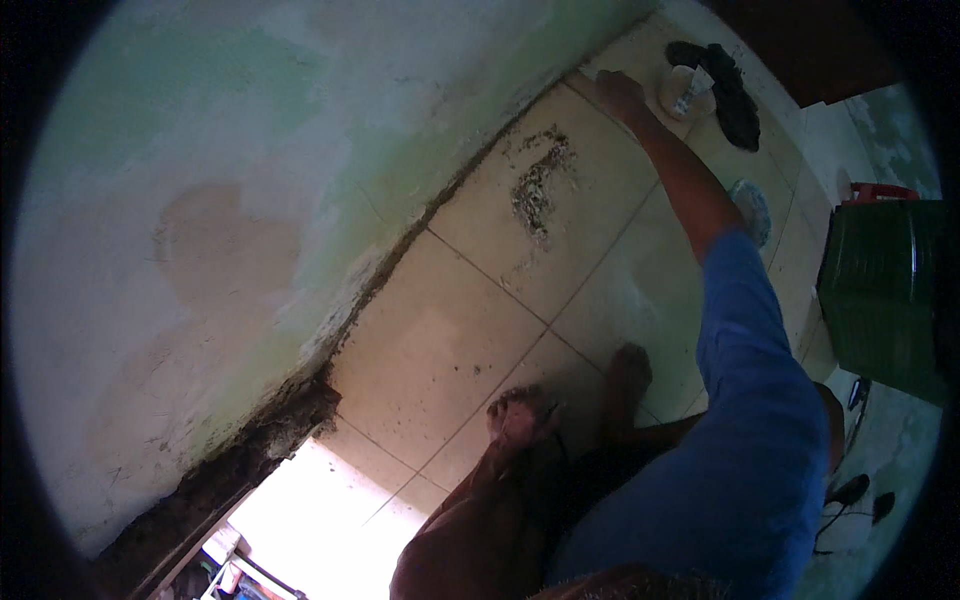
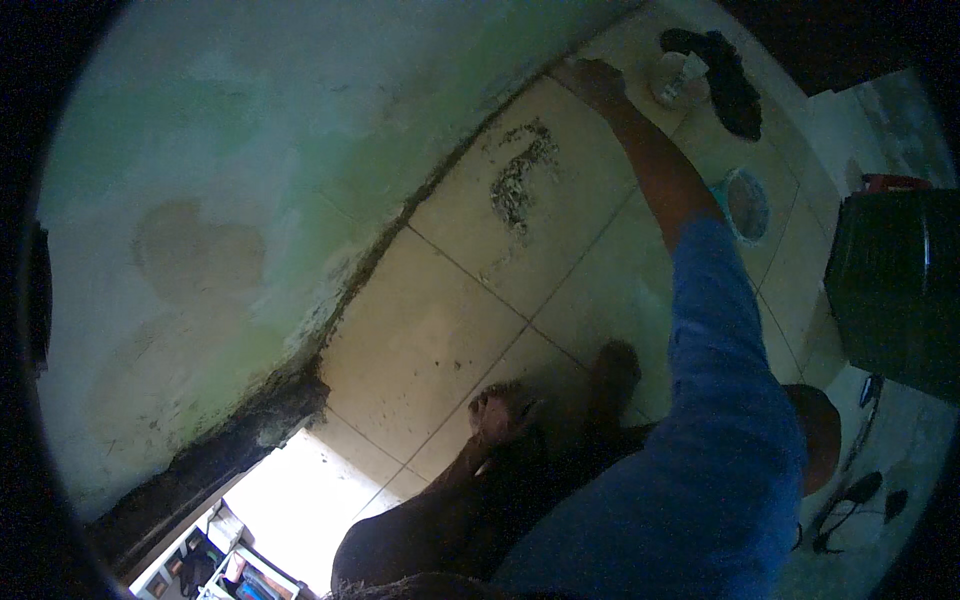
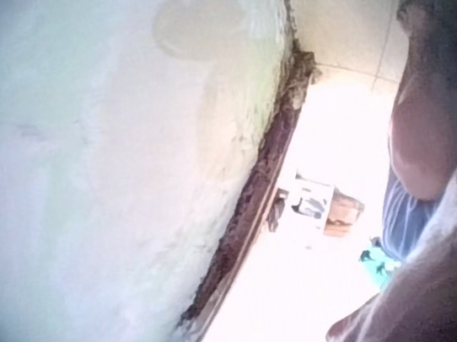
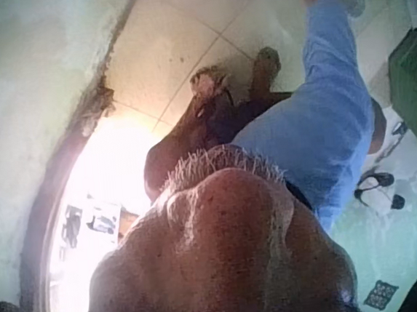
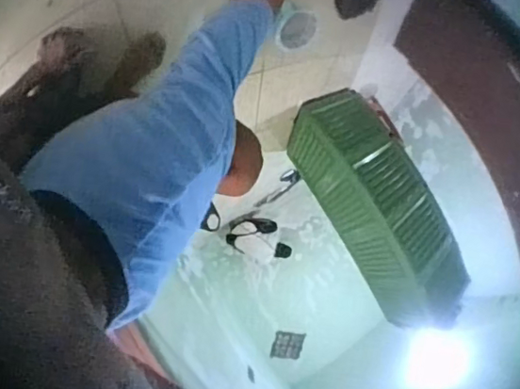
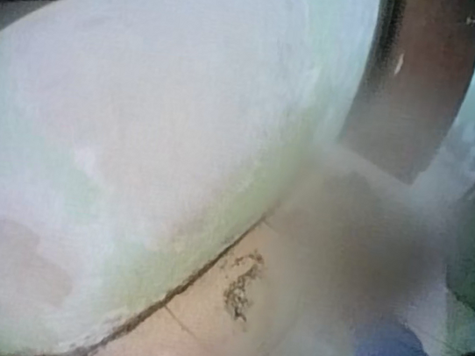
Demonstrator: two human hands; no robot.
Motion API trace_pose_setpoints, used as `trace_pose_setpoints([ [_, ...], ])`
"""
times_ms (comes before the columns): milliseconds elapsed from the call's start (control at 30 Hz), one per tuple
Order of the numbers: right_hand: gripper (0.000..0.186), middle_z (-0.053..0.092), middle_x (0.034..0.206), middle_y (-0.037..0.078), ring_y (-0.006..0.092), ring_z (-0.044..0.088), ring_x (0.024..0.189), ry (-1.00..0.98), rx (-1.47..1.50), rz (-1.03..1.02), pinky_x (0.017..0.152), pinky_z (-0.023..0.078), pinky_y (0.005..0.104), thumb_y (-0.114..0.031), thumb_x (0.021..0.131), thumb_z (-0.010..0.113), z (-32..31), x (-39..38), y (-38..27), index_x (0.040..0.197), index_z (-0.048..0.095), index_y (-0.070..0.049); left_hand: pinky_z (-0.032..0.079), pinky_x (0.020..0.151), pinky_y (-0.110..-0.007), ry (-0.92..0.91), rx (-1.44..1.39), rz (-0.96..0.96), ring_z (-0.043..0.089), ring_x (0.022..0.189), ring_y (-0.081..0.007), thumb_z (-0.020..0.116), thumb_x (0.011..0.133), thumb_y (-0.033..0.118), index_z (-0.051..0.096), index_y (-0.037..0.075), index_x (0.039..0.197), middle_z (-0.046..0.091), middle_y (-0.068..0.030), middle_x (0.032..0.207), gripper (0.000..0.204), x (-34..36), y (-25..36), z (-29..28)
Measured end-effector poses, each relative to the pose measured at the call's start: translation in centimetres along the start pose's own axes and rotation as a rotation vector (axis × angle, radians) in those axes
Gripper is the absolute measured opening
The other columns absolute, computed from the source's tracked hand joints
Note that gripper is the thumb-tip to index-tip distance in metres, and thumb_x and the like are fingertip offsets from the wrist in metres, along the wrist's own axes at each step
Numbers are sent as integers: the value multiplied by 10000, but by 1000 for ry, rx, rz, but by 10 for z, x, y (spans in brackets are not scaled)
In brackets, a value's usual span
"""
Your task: The person applies putty to a wall and smooths it with a spatula, then uses a smaller tool to scrape debris from the floor joint.
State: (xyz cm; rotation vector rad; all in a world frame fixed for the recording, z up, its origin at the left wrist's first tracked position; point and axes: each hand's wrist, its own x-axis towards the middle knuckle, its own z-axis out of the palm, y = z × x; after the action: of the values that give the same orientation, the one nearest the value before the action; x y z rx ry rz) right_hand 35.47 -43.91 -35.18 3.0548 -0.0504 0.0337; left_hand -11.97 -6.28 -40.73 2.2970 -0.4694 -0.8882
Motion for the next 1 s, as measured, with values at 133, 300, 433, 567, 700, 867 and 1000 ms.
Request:
trace_pose_setpoints([
  [133, 158, 690, 804, 183, 348, 702, 797, -102, -73, -240, 633, 559, 482, -123, 870, 564, -22, -51, -70, 882, 674, -11, 331, 1025, -609, -274, 27, -85, 444, 1262, -406, 471, 912, 607, 614, 226, 1253, 501, -188, 1349, 531, 1, 37, -55],
  [300, 116, 684, 755, 144, 302, 711, 750, -92, -86, -206, 554, 559, 455, -115, 849, 615, -28, -59, -54, 801, 669, -25, 336, 999, -621, -163, 112, -53, 444, 1250, -427, 482, 921, 573, 621, 283, 1245, 522, -180, 1306, 457, -4, 25, -32],
  [433, 128, 684, 787, 160, 325, 706, 785, -3, -46, -107, 627, 568, 460, -138, 841, 625, -28, -64, -67, 840, 674, -20, 339, 994, -627, -153, 47, -64, 449, 1244, -435, 496, 918, 562, 629, 283, 1232, 535, -170, 1293, 440, -3, 24, -32],
  [567, 148, 687, 814, 166, 328, 705, 799, -147, -55, -183, 672, 573, 450, -148, 843, 622, -35, -92, -107, 889, 679, -19, 367, 994, -601, -132, 29, -72, 488, 1233, -385, 504, 916, 546, 671, 251, 1186, 570, -125, 1295, 433, -6, 34, -44],
  [700, 145, 694, 828, 169, 323, 705, 805, -145, -27, -234, 680, 575, 460, -139, 855, 615, -43, -120, -125, 881, 689, -17, 380, 999, -575, -121, -57, -51, 525, 1200, -377, 512, 921, 520, 692, 233, 1159, 607, -119, 1263, 414, -2, 25, -36],
  [867, 141, 703, 837, 174, 322, 706, 812, -147, 67, -20, 683, 575, 463, -128, 850, 620, -44, -94, -106, 871, 706, -19, 413, 972, -539, -8, 26, 22, 565, 1142, -384, 516, 930, 485, 700, 174, 1128, 642, -141, 1196, 412, -2, 16, -18],
  [1000, 128, 705, 829, 167, 320, 708, 803, -157, 13, -177, 655, 576, 455, -127, 835, 636, -41, -117, -131, 869, 707, -27, 431, 950, -531, 25, 18, 26, 580, 1104, -367, 520, 931, 468, 698, 140, 1119, 648, -149, 1160, 418, -2, 17, -15],
])
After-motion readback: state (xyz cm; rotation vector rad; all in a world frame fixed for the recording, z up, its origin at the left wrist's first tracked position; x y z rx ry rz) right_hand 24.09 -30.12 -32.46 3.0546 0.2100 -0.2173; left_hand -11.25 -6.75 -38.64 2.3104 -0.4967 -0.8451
